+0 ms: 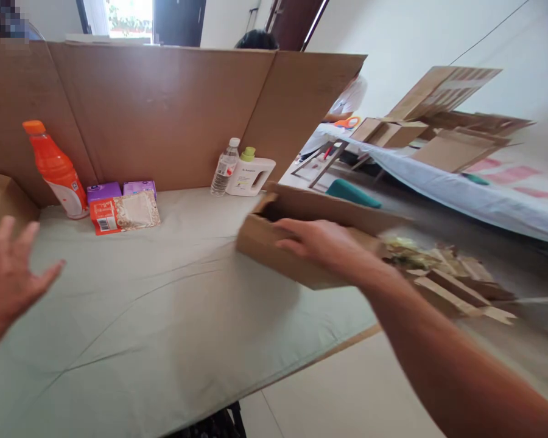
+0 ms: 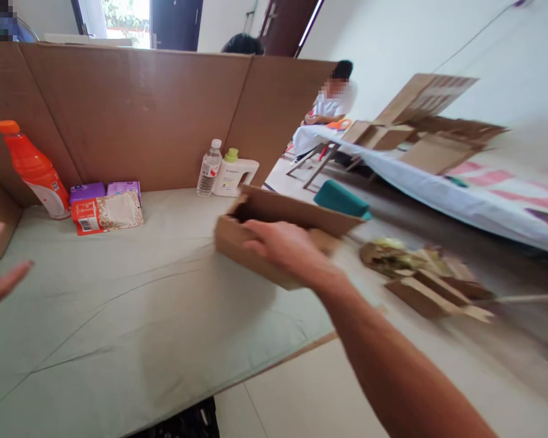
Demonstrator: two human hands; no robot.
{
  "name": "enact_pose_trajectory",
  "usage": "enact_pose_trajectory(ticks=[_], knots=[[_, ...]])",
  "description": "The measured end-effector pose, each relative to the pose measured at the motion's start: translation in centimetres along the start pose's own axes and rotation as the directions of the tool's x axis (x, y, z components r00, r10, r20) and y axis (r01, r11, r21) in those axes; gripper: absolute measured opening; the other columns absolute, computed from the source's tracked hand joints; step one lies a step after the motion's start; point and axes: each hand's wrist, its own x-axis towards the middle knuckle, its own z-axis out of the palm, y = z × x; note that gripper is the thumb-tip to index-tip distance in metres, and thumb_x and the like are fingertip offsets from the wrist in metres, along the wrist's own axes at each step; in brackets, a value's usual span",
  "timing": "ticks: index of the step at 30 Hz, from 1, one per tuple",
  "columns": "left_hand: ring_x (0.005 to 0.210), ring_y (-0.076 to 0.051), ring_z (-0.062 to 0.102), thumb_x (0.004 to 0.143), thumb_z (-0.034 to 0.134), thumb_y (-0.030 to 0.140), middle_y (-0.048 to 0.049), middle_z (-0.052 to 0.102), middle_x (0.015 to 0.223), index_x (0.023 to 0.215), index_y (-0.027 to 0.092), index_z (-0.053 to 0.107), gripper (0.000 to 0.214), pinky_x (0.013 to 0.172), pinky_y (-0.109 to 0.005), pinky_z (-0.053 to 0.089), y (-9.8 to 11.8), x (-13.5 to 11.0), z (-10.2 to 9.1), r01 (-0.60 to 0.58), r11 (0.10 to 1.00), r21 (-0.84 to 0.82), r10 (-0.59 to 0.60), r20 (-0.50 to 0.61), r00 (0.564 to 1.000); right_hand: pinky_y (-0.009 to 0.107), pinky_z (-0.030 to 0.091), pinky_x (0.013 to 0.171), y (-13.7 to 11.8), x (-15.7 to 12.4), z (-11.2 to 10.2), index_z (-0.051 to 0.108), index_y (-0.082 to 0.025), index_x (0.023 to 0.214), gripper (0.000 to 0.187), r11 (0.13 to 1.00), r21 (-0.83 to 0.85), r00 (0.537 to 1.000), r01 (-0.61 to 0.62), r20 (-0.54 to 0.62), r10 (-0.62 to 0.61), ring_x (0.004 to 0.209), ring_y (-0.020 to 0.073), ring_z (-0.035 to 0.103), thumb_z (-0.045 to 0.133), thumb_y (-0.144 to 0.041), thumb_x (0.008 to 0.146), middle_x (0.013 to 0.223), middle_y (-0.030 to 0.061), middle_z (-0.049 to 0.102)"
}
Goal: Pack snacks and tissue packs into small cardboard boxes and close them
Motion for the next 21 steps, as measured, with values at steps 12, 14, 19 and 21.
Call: enact_pose_trajectory(ticks=[12,14,19,21], knots=[[0.1,-0.019,0.071,0.088,0.056,0.007,-0.0044,0.074,0.104,0.144,0.025,0.045,0.059,0.102,-0.043,0.055,15.2,-4.0,-1.5,-0.078,0.857,-0.51,0.042,-0.081,0.996,0.033,0.047,0.071,-20.7,0.8,-4.0,0.066,-0.019,0.109,0.021,0.729,0.228,0.71,0.645,0.175,-0.682,0.083,0.0226,0.07,0.073,-0.026,0.09,0.092,0.0071,0.075],[0.087,-0.016,0.07,0.086,0.057,0.004,-0.001,0.073,0.095,0.118,0.024,0.059,0.039,0.101,-0.041,0.054,14.6,-3.9,-2.0,-0.14,0.869,-0.474,0.103,-0.103,0.989,0.036,0.05,0.079,-18.3,0.4,-3.6,0.067,-0.02,0.114,0.027,0.755,0.234,0.738,0.612,0.172,-0.652,0.091,0.0246,0.071,0.074,-0.028,0.089,0.101,0.0084,0.076],[0.077,-0.014,0.066,0.082,0.057,-0.001,0.002,0.07,0.083,0.099,0.023,0.059,0.029,0.099,-0.041,0.054,13.8,-3.9,-2.9,-0.208,0.877,-0.433,0.17,-0.126,0.977,0.046,0.052,0.09,-15.4,-1.4,-3.6,0.07,-0.024,0.117,0.03,0.767,0.241,0.748,0.595,0.184,-0.638,0.107,0.0289,0.068,0.076,-0.028,0.087,0.123,0.0116,0.071],[0.079,-0.015,0.066,0.083,0.057,-0.001,0.0017,0.069,0.083,0.098,0.023,0.06,0.029,0.096,-0.038,0.055,13.5,-3.9,-3.1,-0.217,0.87,-0.442,0.19,-0.104,0.976,0.053,0.046,0.103,-16.0,-1.1,-4.1,0.068,-0.023,0.127,0.052,0.699,0.313,0.7,0.643,0.129,-0.702,0.131,0.0349,0.055,0.079,-0.049,0.083,0.144,0.0151,0.059]])
